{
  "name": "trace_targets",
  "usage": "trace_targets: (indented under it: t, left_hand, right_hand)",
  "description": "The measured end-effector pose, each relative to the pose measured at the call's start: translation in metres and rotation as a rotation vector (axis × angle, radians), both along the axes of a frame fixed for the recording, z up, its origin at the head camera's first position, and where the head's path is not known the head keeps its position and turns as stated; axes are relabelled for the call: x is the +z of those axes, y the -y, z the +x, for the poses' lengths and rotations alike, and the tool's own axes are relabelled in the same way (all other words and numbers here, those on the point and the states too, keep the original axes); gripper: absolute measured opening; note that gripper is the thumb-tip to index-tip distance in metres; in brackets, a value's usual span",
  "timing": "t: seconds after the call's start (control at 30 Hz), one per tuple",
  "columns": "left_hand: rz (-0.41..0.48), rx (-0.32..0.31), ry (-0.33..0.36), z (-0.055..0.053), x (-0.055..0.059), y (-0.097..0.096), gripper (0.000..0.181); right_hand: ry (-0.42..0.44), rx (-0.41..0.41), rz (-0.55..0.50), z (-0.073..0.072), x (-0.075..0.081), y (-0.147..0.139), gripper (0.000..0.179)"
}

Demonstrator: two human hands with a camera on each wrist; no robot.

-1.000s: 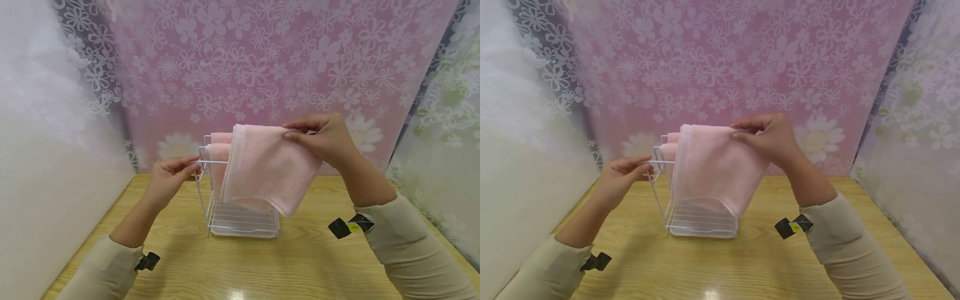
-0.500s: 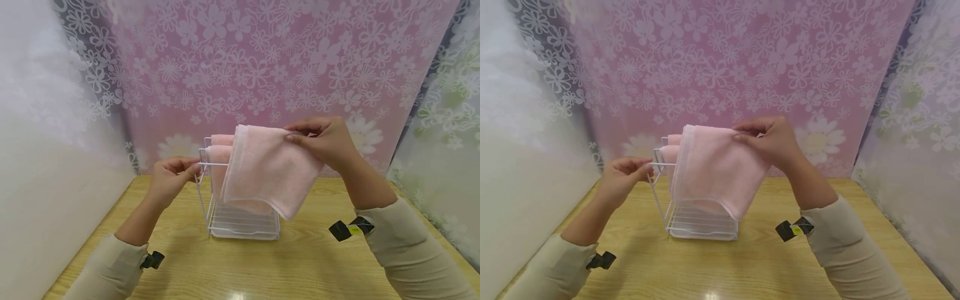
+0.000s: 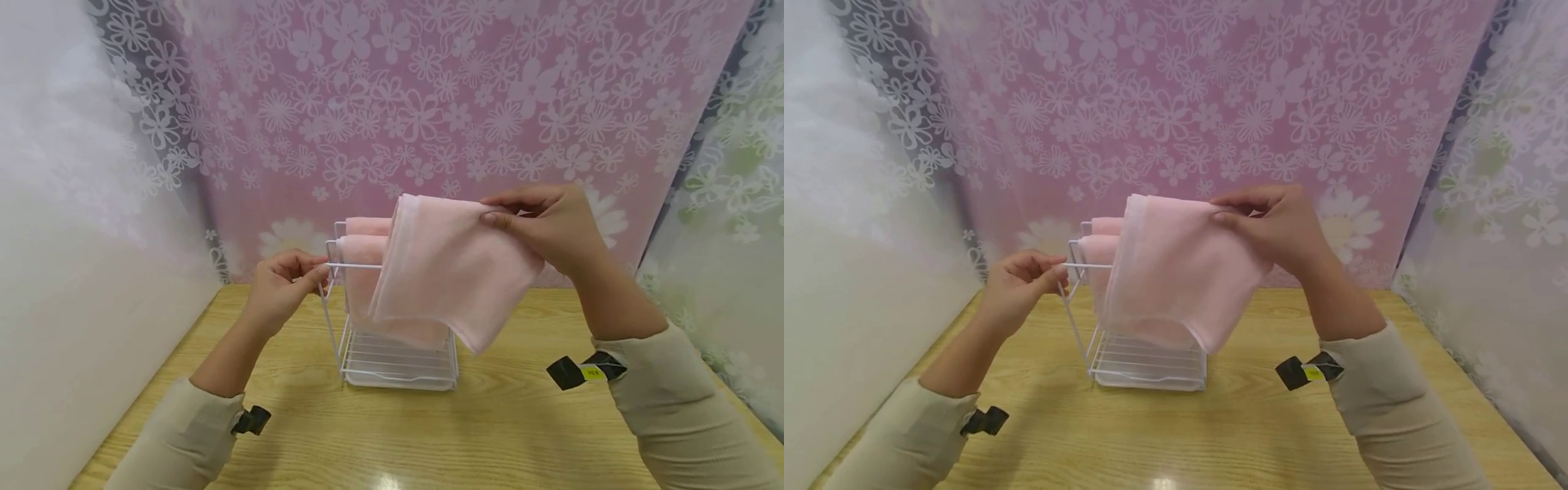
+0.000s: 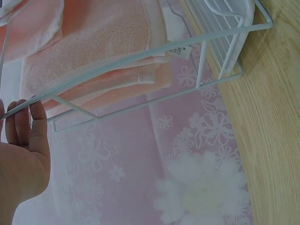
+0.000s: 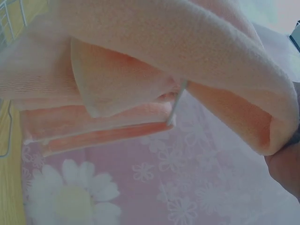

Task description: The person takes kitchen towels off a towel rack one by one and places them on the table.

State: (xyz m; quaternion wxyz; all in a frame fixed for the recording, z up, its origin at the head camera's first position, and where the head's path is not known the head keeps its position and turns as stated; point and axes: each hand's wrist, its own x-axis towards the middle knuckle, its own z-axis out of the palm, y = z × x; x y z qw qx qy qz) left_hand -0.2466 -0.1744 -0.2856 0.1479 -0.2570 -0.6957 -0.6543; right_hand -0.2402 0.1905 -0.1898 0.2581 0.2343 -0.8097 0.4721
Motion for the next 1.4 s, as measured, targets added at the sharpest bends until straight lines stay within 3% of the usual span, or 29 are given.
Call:
trace_targets:
  t: [0.37, 0.73, 0.9, 1.07, 1.2, 1.4]
  left_hand:
    - [0.003, -0.028, -0.022, -0.001, 0.001, 0.001, 0.014]
    - [-0.016, -0.009, -0.025, -0.001, 0.003, -0.001, 0.012]
    - [-0.022, -0.013, -0.012, 0.0, 0.002, -0.001, 0.014]
    - [-0.014, -0.02, -0.021, -0.001, 0.003, -0.002, 0.015]
    - [-0.02, -0.022, -0.027, -0.002, 0.003, -0.001, 0.014]
    - [-0.028, -0.018, -0.032, -0.003, 0.0, 0.0, 0.012]
  right_hand:
    - [0.025, 0.032, -0.081, 0.0, 0.009, -0.015, 0.02]
    - [-0.062, 0.061, -0.096, 0.001, 0.008, -0.029, 0.019]
    - [-0.082, 0.136, -0.189, 0.004, 0.012, -0.037, 0.018]
    - [-0.08, 0.099, -0.192, 0.008, 0.019, -0.042, 0.017]
    - [-0.075, 0.147, -0.266, 0.009, 0.022, -0.048, 0.018]
    - [-0.072, 0.106, -0.32, 0.01, 0.02, -0.061, 0.02]
